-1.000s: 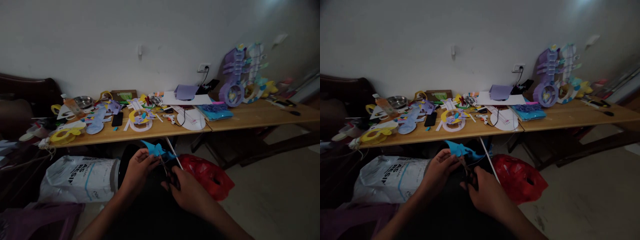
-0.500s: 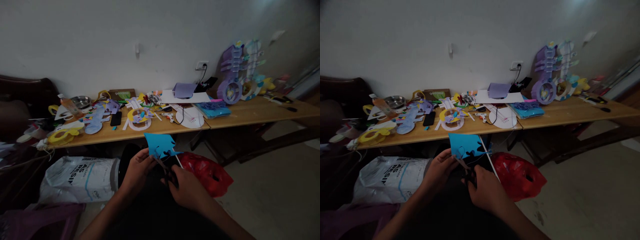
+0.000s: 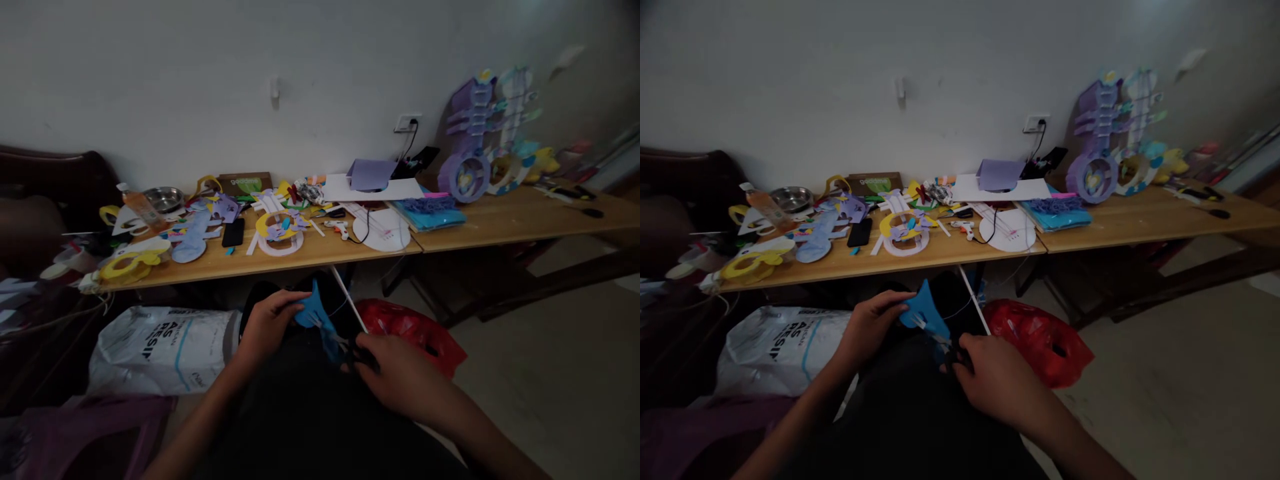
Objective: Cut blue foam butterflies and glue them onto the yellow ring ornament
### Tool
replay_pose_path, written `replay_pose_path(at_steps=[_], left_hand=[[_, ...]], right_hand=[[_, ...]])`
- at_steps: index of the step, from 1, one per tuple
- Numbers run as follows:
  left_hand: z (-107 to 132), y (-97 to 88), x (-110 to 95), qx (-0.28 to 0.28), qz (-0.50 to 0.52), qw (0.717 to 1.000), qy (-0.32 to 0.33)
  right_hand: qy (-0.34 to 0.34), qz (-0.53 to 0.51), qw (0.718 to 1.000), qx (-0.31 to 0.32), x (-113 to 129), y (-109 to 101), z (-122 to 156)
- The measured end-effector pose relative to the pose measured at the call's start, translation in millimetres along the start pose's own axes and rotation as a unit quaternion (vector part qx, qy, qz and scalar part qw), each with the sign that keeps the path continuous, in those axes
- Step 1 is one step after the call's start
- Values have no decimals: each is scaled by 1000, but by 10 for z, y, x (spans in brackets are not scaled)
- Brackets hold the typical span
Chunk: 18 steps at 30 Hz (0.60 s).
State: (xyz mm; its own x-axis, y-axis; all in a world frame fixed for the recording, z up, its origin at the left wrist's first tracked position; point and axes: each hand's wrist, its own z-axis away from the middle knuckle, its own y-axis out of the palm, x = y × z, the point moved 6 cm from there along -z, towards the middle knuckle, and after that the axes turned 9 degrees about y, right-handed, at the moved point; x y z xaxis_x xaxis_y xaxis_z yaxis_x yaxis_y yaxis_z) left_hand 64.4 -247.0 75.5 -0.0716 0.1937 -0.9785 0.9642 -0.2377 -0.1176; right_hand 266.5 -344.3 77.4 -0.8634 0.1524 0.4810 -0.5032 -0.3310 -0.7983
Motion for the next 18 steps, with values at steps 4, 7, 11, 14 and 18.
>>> replay_pose_path(at_steps=[4,7,11,14,18], left_hand=[[-51,-34,-146,75,-105,986,106],[-70,-76,-166,79,-91,985,126],[-59,-95,-178,76,-97,986,112],[-50,-110,-196,46,-105,990,83],[-49,-107,-270,17,-86,994,63]], right_hand=[[-19,7,998,54,-29,-63,33],[-36,1,995,90,-39,-74,28],[-50,-35,990,123,-56,-67,-29],[-59,-53,987,137,-46,-72,-89],[-72,-63,984,147,-2,-130,-158]])
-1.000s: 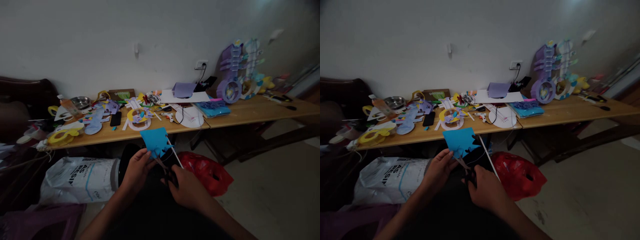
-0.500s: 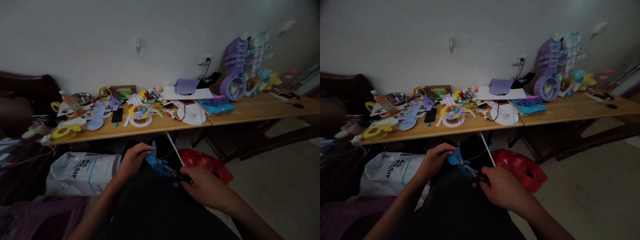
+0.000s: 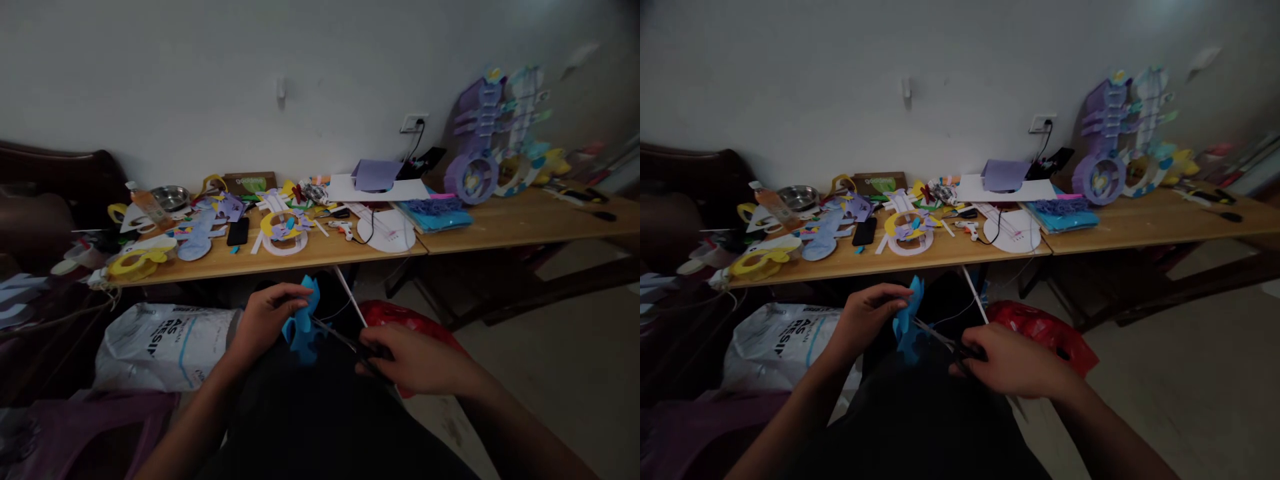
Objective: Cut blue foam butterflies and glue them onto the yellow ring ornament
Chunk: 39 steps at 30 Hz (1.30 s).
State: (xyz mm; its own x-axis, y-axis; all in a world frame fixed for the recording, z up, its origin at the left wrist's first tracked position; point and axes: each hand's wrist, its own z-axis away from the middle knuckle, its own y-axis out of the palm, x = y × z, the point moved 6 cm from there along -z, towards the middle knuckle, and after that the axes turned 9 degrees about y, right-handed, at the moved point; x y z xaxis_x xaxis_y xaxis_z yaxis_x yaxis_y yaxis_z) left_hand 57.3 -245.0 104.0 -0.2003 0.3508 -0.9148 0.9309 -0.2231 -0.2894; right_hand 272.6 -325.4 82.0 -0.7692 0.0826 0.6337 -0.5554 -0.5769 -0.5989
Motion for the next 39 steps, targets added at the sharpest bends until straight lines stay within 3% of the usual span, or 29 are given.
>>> replay_pose_path(at_steps=[8,18,24,31,39], left_hand=[[-15,-69,-109,-34,25,999,2],[8,-116,-196,-8,-10,1000,13],[-16,-60,-245,12,-4,1000,16],[-14,-17,-227,9,71,997,-16],[-4,-20,-189,5,59,998,-15]], right_hand=[[-28,-21,998,43,76,-59,-49],[-48,-84,988,123,25,42,-114],[-41,-72,991,101,24,27,-184],[-29,-103,990,92,51,29,-183],[-49,-100,992,63,7,30,-229]])
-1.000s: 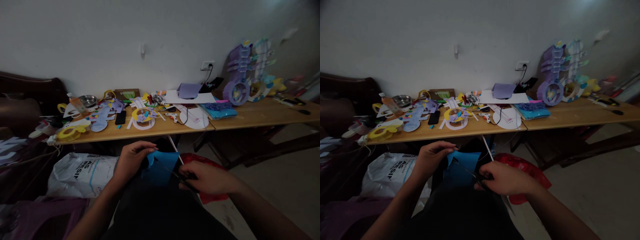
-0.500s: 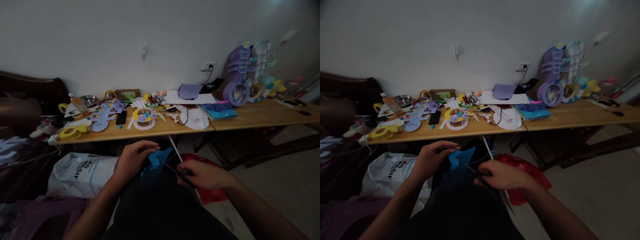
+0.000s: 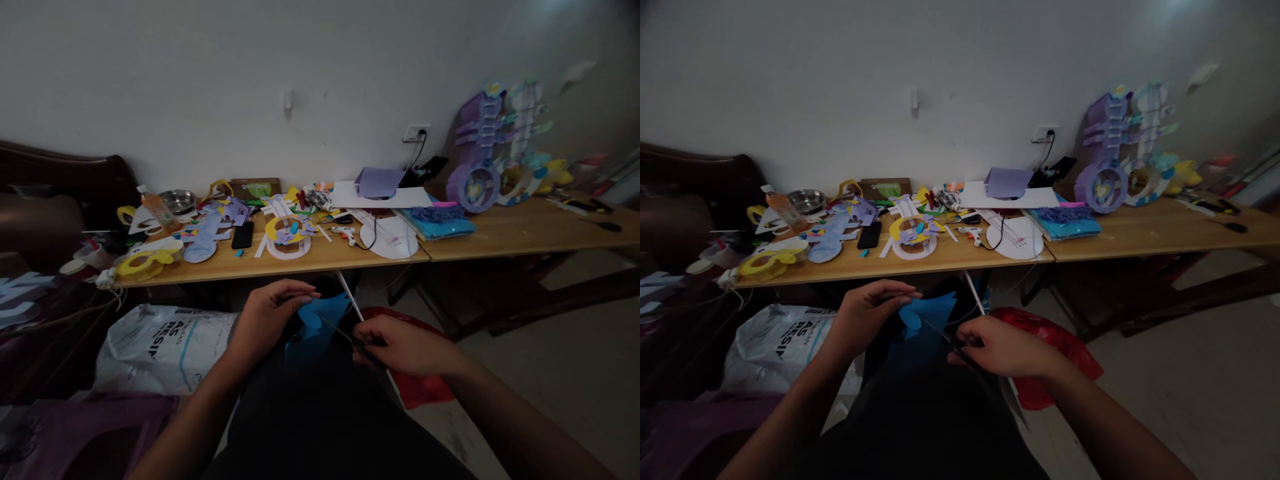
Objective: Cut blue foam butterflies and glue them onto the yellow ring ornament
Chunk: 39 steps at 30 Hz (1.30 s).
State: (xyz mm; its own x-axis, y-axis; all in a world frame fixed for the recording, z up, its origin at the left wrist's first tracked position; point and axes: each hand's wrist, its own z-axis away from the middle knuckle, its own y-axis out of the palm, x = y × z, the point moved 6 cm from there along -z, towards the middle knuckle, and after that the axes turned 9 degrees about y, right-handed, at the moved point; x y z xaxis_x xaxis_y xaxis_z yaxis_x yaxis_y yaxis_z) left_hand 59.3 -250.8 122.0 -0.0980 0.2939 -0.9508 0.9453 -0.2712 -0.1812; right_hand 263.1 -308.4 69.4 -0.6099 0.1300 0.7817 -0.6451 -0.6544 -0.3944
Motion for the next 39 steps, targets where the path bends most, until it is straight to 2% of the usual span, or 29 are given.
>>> replay_pose_path(at_steps=[8,19,27,33,35,36,39], left_hand=[[17,-25,46,-17,-30,999,-9],[-13,-56,-4,-1,-75,997,-4],[-3,-34,47,40,-93,995,14],[-1,-72,52,34,-110,993,16],[-20,-101,81,7,-110,994,12],[-28,-111,116,-13,-89,996,1],[-26,-81,272,-73,37,995,-48]], right_hand=[[-6,-3,1000,-18,21,-7,-5],[-7,2,1000,-30,-20,-23,-38],[-21,41,998,-38,-2,-16,-41],[21,107,994,-30,-39,-98,57],[32,126,990,-57,-23,-160,174],[38,130,987,-90,-1,-190,242],[66,135,968,-201,99,-155,417]])
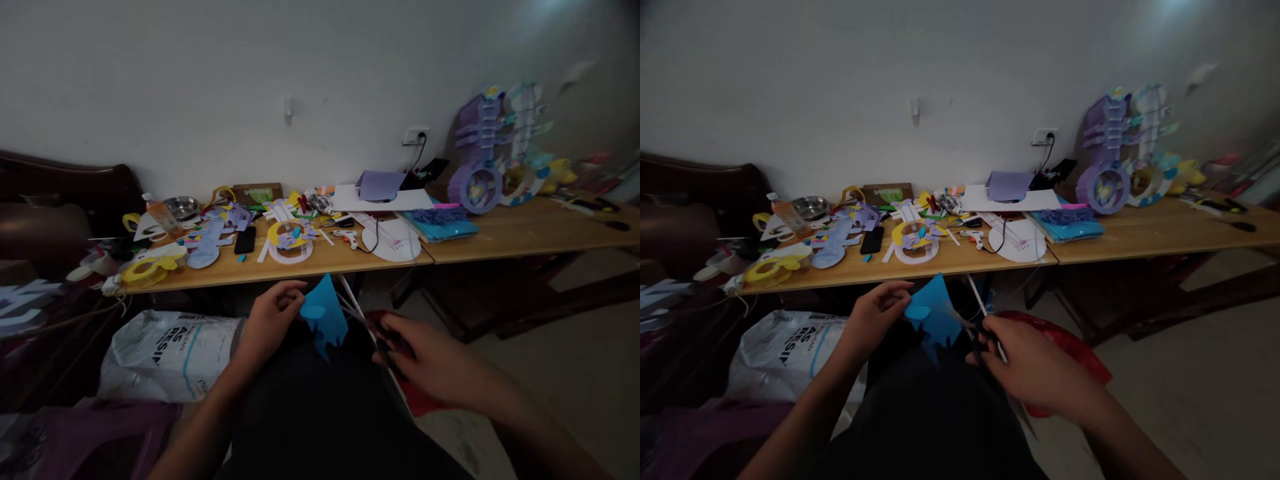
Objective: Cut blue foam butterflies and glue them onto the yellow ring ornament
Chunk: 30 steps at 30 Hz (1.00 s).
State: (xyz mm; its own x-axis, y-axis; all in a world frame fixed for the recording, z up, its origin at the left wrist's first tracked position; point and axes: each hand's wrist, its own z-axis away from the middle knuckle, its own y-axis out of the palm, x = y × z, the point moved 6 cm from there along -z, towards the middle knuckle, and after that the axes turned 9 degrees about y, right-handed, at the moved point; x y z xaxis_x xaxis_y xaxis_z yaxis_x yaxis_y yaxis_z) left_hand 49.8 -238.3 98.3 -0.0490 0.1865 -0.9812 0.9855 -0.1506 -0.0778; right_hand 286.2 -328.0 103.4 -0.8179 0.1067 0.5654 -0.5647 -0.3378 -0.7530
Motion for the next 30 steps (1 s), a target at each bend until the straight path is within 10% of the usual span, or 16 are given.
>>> replay_pose_path(at_steps=[11,30], left_hand=[[199,179,330,-137,286,944,-96],[255,364,350,-84,353,925,-109]], right_hand=[[20,-86,996,-13,312,484,-84],[21,-12,995,-99,244,535,-164]])
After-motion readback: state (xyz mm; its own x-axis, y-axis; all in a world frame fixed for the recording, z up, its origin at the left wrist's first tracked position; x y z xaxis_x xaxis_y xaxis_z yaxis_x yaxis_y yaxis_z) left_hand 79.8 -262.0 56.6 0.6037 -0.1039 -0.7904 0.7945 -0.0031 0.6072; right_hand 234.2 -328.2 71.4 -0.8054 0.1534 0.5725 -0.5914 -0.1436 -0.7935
